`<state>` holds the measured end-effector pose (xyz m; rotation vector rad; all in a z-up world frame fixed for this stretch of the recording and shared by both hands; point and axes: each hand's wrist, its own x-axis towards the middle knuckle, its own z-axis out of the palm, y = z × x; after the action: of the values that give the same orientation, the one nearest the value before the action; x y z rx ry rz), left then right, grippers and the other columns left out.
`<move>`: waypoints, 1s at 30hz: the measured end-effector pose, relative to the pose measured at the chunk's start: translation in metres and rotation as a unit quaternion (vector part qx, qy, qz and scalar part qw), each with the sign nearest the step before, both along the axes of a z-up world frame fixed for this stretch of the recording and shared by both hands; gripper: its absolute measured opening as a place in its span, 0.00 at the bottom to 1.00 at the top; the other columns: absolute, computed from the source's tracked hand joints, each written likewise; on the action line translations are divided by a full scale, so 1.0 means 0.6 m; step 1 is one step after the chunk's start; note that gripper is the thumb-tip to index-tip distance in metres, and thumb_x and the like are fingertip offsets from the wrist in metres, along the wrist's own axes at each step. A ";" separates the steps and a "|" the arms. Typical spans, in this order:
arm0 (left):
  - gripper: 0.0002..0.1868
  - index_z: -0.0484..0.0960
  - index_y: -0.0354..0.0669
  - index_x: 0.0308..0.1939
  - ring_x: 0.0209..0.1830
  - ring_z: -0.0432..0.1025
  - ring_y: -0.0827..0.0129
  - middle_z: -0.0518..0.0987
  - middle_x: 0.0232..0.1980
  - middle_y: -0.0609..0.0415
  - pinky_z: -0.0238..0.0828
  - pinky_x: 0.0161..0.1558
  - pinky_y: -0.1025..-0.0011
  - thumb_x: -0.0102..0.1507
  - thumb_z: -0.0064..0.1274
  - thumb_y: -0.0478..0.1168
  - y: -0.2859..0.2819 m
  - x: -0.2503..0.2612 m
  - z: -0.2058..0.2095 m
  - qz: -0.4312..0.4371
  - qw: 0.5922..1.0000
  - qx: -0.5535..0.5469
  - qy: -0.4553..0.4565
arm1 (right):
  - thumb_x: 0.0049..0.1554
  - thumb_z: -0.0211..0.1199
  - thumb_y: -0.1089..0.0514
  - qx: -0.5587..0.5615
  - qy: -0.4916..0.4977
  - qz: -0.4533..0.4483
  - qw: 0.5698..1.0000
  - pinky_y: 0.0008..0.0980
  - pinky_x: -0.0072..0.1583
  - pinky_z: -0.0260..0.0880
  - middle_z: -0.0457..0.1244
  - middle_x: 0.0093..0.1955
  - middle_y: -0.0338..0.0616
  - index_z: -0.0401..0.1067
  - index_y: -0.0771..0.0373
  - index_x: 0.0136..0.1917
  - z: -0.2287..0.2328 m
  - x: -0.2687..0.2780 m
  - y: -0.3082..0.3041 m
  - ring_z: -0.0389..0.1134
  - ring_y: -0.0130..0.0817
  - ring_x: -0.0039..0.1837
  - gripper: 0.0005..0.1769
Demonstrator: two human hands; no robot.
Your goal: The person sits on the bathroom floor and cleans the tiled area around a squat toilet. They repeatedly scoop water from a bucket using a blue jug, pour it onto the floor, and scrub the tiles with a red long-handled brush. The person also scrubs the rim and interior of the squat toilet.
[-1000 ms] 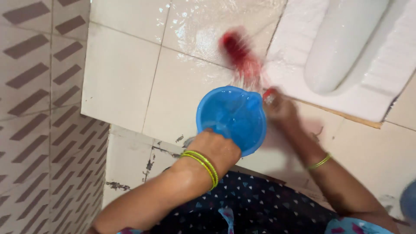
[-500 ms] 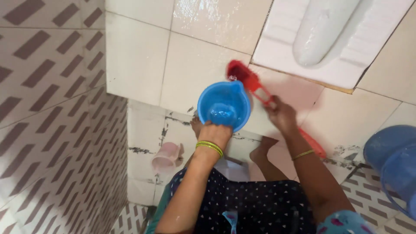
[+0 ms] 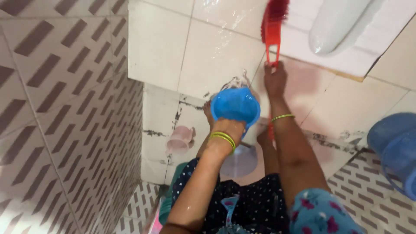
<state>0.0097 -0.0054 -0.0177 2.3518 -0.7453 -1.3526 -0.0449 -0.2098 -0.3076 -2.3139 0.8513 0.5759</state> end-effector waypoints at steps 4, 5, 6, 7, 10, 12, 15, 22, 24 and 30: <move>0.10 0.88 0.48 0.38 0.43 0.82 0.56 0.85 0.41 0.46 0.76 0.48 0.59 0.62 0.50 0.37 -0.009 0.007 0.012 -0.077 0.994 0.075 0.015 | 0.64 0.55 0.36 0.021 -0.045 0.161 0.986 0.56 0.50 0.71 0.70 0.45 0.57 0.72 0.57 0.58 0.006 0.073 0.060 0.71 0.58 0.49 0.25; 0.11 0.89 0.49 0.37 0.43 0.82 0.56 0.85 0.41 0.47 0.75 0.49 0.59 0.62 0.50 0.37 -0.007 0.003 0.008 -0.077 0.993 0.084 0.016 | 0.64 0.55 0.36 0.028 -0.059 0.221 0.973 0.56 0.49 0.71 0.70 0.44 0.58 0.72 0.58 0.58 0.007 0.094 0.073 0.71 0.58 0.48 0.25; 0.11 0.89 0.49 0.37 0.43 0.82 0.57 0.86 0.41 0.47 0.74 0.51 0.58 0.62 0.50 0.37 0.000 0.004 -0.001 -0.080 0.992 0.096 0.017 | 0.65 0.54 0.35 0.031 -0.075 0.257 0.963 0.56 0.48 0.71 0.69 0.43 0.58 0.72 0.59 0.57 0.006 0.119 0.089 0.71 0.58 0.48 0.26; 0.10 0.89 0.50 0.36 0.42 0.82 0.57 0.86 0.40 0.47 0.73 0.52 0.58 0.62 0.50 0.37 0.011 0.009 -0.015 -0.076 0.993 0.095 0.001 | 0.65 0.54 0.35 0.030 -0.087 0.275 0.957 0.57 0.47 0.71 0.69 0.43 0.59 0.73 0.60 0.56 0.001 0.154 0.093 0.71 0.59 0.47 0.26; 0.10 0.88 0.51 0.36 0.40 0.82 0.58 0.86 0.37 0.47 0.73 0.53 0.58 0.62 0.50 0.36 0.046 -0.004 -0.052 -0.054 0.993 0.105 -0.019 | 0.66 0.53 0.35 -0.008 -0.104 0.058 0.993 0.57 0.45 0.71 0.69 0.40 0.60 0.74 0.62 0.54 -0.027 0.245 0.095 0.71 0.59 0.44 0.28; 0.10 0.87 0.51 0.38 0.38 0.82 0.56 0.86 0.36 0.46 0.73 0.53 0.59 0.64 0.49 0.36 0.063 0.001 -0.070 -0.042 0.991 0.118 -0.041 | 0.67 0.53 0.34 0.030 -0.082 -0.092 0.992 0.55 0.46 0.73 0.70 0.42 0.59 0.74 0.60 0.54 -0.049 0.271 0.146 0.73 0.55 0.45 0.27; 0.10 0.86 0.51 0.38 0.38 0.82 0.54 0.85 0.37 0.46 0.75 0.47 0.59 0.63 0.50 0.34 0.059 0.017 -0.057 -0.028 0.988 0.140 -0.066 | 0.64 0.58 0.39 0.051 -0.067 0.171 0.982 0.60 0.46 0.69 0.69 0.41 0.63 0.62 0.66 0.64 -0.047 0.244 0.187 0.70 0.61 0.44 0.30; 0.09 0.86 0.49 0.39 0.40 0.81 0.51 0.84 0.39 0.43 0.75 0.44 0.56 0.62 0.49 0.35 0.014 0.082 0.120 -0.020 0.993 0.113 -0.038 | 0.66 0.59 0.37 0.205 0.060 -0.028 0.976 0.53 0.55 0.72 0.69 0.51 0.56 0.70 0.67 0.57 0.081 0.260 0.104 0.71 0.55 0.55 0.28; 0.10 0.85 0.50 0.41 0.40 0.81 0.51 0.84 0.38 0.44 0.74 0.47 0.57 0.64 0.48 0.36 0.004 0.100 0.173 -0.030 0.993 0.113 -0.026 | 0.61 0.59 0.38 0.037 0.076 0.194 0.977 0.54 0.55 0.69 0.68 0.55 0.52 0.64 0.60 0.62 0.113 0.289 0.074 0.70 0.53 0.56 0.27; 0.08 0.85 0.51 0.41 0.41 0.81 0.53 0.85 0.39 0.45 0.74 0.47 0.57 0.64 0.50 0.41 -0.025 0.157 0.223 -0.040 0.994 0.092 -0.034 | 0.65 0.59 0.38 0.196 0.110 -0.011 0.974 0.51 0.56 0.69 0.71 0.54 0.53 0.67 0.66 0.67 0.101 0.292 0.099 0.72 0.51 0.56 0.32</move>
<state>0.1041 -0.0204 0.1159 2.5461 -0.7729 -1.4368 0.1301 -0.1502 -0.2470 -1.9040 0.7811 0.9154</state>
